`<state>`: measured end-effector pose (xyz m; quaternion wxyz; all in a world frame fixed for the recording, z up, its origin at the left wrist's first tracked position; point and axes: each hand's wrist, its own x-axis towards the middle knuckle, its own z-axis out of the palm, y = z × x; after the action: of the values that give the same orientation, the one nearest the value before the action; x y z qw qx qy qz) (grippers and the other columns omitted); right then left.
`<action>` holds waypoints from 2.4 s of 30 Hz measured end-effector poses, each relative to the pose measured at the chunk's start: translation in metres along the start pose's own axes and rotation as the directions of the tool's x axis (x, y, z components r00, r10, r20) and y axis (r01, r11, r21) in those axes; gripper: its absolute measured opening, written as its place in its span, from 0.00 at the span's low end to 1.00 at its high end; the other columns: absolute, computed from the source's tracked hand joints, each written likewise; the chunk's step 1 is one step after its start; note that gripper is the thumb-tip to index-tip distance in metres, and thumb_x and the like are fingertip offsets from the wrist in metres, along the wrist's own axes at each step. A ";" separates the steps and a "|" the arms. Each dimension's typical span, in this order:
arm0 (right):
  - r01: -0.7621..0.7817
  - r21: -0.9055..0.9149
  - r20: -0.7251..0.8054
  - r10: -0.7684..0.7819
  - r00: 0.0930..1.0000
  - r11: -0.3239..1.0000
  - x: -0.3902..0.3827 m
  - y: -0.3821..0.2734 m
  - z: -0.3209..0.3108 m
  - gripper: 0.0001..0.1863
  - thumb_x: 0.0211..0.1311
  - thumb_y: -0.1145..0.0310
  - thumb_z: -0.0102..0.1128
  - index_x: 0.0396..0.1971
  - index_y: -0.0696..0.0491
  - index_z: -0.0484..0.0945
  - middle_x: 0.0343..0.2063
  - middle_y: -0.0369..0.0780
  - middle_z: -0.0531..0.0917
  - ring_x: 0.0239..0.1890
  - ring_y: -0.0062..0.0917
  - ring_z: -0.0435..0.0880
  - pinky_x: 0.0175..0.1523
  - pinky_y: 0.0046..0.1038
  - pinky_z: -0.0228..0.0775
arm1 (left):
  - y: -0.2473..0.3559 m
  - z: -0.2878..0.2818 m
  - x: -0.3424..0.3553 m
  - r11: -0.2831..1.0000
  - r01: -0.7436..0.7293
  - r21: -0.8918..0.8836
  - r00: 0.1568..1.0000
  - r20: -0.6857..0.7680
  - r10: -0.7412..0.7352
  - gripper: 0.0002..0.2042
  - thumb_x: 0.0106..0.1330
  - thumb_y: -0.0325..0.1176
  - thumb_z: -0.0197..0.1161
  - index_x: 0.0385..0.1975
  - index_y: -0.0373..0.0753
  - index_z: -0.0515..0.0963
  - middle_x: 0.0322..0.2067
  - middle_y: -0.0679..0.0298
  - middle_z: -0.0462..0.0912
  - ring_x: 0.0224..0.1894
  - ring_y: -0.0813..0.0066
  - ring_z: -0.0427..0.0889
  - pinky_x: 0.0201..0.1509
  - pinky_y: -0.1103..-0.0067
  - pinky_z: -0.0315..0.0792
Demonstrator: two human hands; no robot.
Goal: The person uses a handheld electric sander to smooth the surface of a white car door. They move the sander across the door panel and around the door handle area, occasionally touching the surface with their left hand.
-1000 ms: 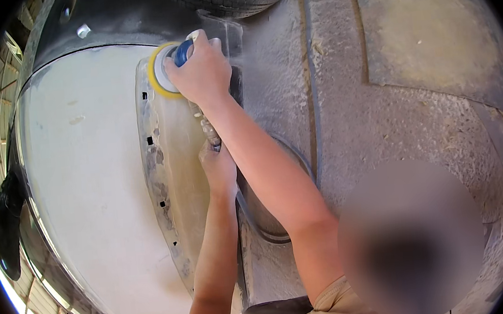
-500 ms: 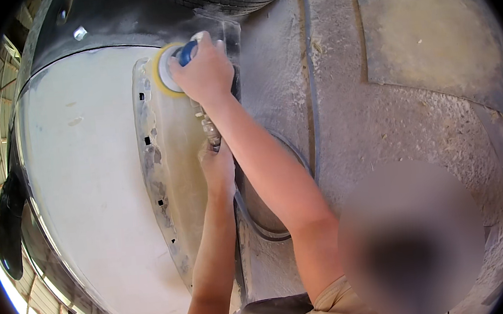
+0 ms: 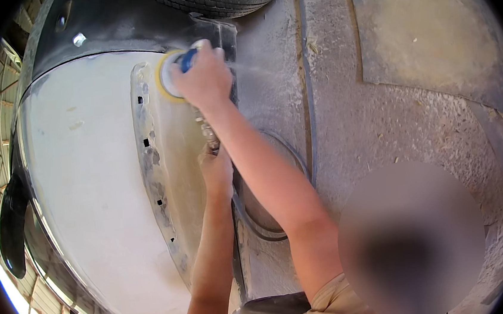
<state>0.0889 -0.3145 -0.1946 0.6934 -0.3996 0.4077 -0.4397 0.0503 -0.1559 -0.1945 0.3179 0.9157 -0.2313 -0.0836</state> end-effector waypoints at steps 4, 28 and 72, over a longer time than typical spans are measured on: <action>-0.062 -0.072 0.079 0.068 0.995 0.995 -0.003 0.015 -0.008 0.31 0.47 0.50 0.72 0.47 0.54 0.76 0.40 0.50 0.81 0.45 0.45 0.82 0.50 0.42 0.74 | 0.001 0.011 -0.013 0.979 0.124 0.161 0.992 -0.023 -0.122 0.12 0.69 0.32 0.62 0.46 0.30 0.81 0.38 0.66 0.85 0.41 0.81 0.79 0.48 0.78 0.73; 0.076 0.077 0.026 -0.078 0.997 0.994 -0.029 0.002 0.001 0.30 0.48 0.52 0.73 0.46 0.54 0.74 0.38 0.47 0.79 0.43 0.44 0.81 0.48 0.42 0.74 | -0.030 -0.010 -0.011 0.984 -0.046 0.174 0.994 -0.090 0.063 0.15 0.68 0.33 0.63 0.47 0.28 0.80 0.40 0.61 0.86 0.43 0.77 0.82 0.49 0.77 0.74; 0.374 -0.175 0.622 -0.192 0.759 0.911 -0.247 0.045 -0.066 0.47 0.49 0.56 0.77 0.62 0.59 0.57 0.47 0.56 0.79 0.47 0.50 0.83 0.52 0.41 0.75 | -0.186 -0.099 -0.140 0.931 0.170 -0.324 0.968 0.230 -0.097 0.10 0.59 0.34 0.74 0.28 0.34 0.81 0.21 0.74 0.75 0.24 0.86 0.68 0.28 0.78 0.65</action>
<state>-0.0278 -0.0830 -0.2058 0.6439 -0.6706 0.1647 -0.3294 0.0253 0.0931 -0.2316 0.4391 0.8463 -0.1824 -0.2402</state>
